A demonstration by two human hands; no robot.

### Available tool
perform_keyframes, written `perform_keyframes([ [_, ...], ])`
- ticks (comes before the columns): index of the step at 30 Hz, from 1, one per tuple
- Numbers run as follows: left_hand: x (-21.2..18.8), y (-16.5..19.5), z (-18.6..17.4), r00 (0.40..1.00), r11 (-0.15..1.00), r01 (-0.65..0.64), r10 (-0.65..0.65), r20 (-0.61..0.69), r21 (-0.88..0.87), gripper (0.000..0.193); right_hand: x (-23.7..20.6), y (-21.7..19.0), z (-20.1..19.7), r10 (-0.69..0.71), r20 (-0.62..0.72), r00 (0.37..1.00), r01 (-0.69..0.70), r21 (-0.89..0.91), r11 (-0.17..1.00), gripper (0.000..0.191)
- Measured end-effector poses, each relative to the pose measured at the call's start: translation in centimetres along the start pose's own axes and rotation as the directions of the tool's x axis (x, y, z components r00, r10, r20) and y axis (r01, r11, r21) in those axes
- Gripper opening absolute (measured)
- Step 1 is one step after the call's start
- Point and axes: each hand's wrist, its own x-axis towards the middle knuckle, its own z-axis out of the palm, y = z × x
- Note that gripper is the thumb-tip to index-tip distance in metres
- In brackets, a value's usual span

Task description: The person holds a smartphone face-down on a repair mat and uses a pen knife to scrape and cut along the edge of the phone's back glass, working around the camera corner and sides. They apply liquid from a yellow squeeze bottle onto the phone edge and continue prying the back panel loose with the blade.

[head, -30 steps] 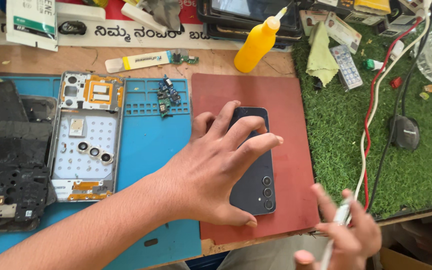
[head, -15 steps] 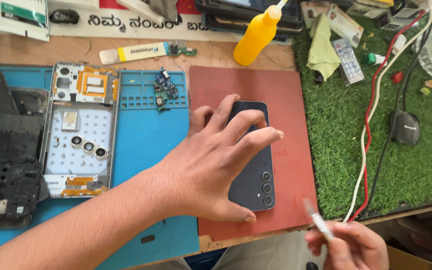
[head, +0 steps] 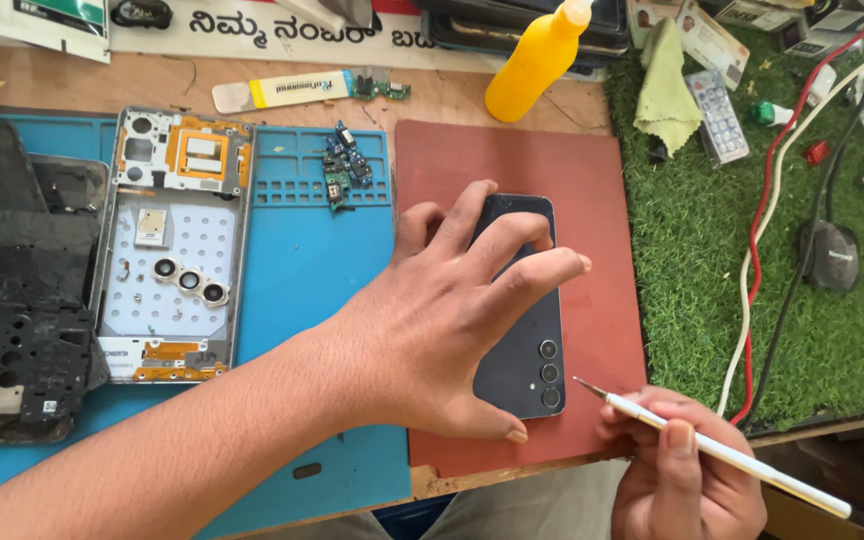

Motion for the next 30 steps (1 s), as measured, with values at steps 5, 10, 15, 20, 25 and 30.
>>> perform_keyframes([
  [5, -0.1, -0.1, 0.3, 1.0, 1.0, -0.006, 0.007, -0.024, 0.019, 0.127, 0.3, -0.2, 1.7, -0.022, 0.012, 1.0, 0.023, -0.086, 0.996, 0.021],
  [10, -0.2, -0.3, 0.4, 0.999, 0.999, -0.018, 0.02, -0.046, 0.041, 0.129, 0.5, -0.6, 2.5, -0.033, 0.033, 0.999, 0.037, -0.142, 0.989, 0.021],
  [15, -0.3, -0.3, 0.5, 0.999, 0.999, -0.018, 0.02, -0.046, 0.048, 0.129, 0.3, -0.7, 2.7, -0.048, 0.039, 0.998, 0.055, -0.206, 0.977, 0.02],
  [20, -0.2, -0.3, 0.5, 1.0, 0.999, -0.001, 0.001, -0.022, 0.034, 0.126, 0.4, -1.0, 3.2, -0.115, 0.092, 0.989, 0.14, -0.345, 0.928, 0.021],
  [25, -0.3, -0.2, 0.4, 0.998, 0.999, -0.017, 0.02, -0.052, 0.048, 0.127, 1.5, -2.4, 5.1, -0.196, 0.146, 0.97, 0.244, -0.531, 0.811, 0.021],
  [30, -0.4, 0.1, 0.2, 0.999, 1.0, -0.004, 0.004, -0.036, 0.007, 0.119, 2.5, -5.4, 7.4, -0.223, 0.423, 0.878, 0.472, -0.69, 0.549, 0.012],
])
